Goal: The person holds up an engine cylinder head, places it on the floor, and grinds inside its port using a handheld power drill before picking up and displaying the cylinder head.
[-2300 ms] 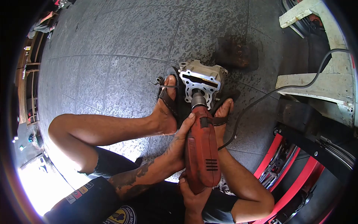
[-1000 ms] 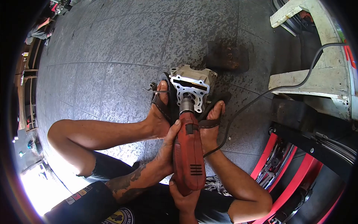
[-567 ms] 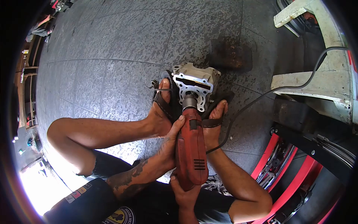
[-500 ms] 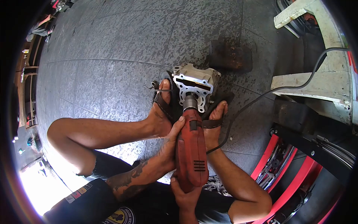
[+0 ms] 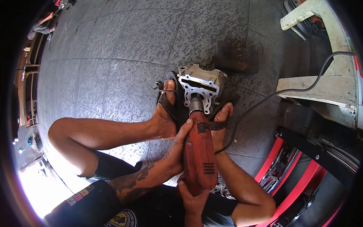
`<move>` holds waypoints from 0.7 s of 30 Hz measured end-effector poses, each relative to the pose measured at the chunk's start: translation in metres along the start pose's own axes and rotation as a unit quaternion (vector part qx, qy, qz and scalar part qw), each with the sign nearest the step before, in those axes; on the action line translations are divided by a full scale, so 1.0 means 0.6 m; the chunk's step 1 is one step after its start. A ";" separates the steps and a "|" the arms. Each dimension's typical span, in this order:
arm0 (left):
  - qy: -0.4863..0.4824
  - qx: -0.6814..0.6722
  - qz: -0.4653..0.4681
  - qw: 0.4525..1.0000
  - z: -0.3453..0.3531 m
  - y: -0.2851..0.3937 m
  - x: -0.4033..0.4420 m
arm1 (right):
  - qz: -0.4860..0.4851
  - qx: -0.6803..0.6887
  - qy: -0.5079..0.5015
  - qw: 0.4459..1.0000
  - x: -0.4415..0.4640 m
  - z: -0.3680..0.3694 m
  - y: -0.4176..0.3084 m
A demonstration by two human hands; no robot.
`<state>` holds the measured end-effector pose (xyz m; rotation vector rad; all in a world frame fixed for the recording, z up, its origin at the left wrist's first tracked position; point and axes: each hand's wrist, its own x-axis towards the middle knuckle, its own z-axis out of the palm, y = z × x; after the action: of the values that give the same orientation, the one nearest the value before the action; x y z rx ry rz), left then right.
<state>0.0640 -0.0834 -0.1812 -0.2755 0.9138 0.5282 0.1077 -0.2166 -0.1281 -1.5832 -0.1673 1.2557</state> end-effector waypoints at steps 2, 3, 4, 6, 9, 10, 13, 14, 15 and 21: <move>0.000 -0.007 -0.002 1.000 -0.001 0.001 0.000 | 0.025 -0.026 -0.005 0.999 0.001 0.003 -0.006; -0.008 0.000 -0.001 1.000 -0.001 0.002 -0.006 | 0.024 -0.025 -0.005 0.999 -0.001 0.003 -0.008; -0.017 0.006 0.000 1.000 0.000 0.002 -0.011 | 0.008 -0.020 -0.014 1.000 -0.005 0.003 -0.010; -0.008 0.010 0.006 1.000 0.004 -0.005 -0.015 | -0.010 -0.017 -0.024 1.000 -0.006 0.000 -0.009; -0.003 0.009 0.004 1.000 0.003 -0.003 -0.009 | 0.009 0.016 -0.015 1.000 -0.006 -0.006 -0.005; -0.010 0.006 0.002 1.000 0.001 -0.002 -0.006 | 0.026 0.001 -0.007 1.000 -0.002 -0.003 -0.008; -0.020 -0.008 -0.003 1.000 -0.003 -0.003 -0.007 | 0.017 -0.009 -0.007 1.000 -0.003 -0.003 -0.006; -0.021 -0.007 -0.001 1.000 0.001 -0.005 -0.011 | -0.004 -0.008 -0.013 1.000 -0.004 -0.003 -0.005; -0.009 0.000 0.009 1.000 0.006 -0.010 -0.016 | -0.005 -0.008 -0.015 1.000 -0.004 -0.004 -0.008; -0.023 -0.015 -0.001 1.000 -0.003 -0.011 -0.014 | 0.023 -0.039 -0.008 0.999 -0.006 -0.012 -0.010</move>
<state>0.0622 -0.0921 -0.1753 -0.2906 0.8606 0.5446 0.1145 -0.2210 -0.1218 -1.6522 -0.1917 1.3114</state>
